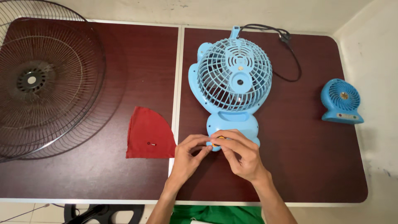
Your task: The person uses a screwdriver to remove screws from the base of a blue bear-shaped electric fan. Screws are placed on a red cloth. The fan remains assembled on the table throughout the clip.
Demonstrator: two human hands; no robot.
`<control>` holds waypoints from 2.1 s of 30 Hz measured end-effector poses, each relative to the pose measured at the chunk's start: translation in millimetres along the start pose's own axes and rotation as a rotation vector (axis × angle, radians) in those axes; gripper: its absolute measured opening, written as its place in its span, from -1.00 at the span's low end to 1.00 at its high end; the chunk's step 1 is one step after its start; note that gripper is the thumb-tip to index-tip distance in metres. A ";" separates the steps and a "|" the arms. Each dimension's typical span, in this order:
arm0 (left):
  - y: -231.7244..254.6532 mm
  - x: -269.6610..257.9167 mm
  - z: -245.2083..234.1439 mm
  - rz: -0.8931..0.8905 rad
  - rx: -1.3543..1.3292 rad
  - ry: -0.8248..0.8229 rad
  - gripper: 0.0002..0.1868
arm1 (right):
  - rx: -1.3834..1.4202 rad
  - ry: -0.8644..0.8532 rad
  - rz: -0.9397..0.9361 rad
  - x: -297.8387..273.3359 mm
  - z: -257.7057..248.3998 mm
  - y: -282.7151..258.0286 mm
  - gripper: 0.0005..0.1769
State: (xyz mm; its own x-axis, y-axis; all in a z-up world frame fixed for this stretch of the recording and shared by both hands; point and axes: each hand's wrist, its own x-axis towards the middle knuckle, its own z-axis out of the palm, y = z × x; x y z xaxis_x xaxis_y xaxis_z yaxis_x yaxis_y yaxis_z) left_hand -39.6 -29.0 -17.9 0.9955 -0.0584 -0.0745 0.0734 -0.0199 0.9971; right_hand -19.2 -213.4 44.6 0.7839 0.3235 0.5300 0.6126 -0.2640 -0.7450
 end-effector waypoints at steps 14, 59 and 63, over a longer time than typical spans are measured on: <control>26.8 -1.5 -0.2 0.125 0.000 -0.080 -0.73 | -0.010 0.003 -0.017 -8.3 -0.7 8.4 -0.67; 28.9 13.0 -2.0 0.247 0.022 -0.112 -0.72 | -0.060 -0.097 0.000 10.1 -7.7 -0.4 -0.69; 26.2 11.5 5.9 0.096 0.097 0.023 -0.68 | -0.060 -0.022 0.076 8.6 -4.3 0.0 -0.67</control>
State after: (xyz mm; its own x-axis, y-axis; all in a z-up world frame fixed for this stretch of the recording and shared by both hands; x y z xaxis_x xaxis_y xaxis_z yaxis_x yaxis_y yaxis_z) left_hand -26.6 -36.1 7.3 0.9989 -0.0419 0.0224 -0.0270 -0.1121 0.9933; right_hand -12.0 -214.6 50.9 0.8265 0.3200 0.4632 0.5568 -0.3427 -0.7567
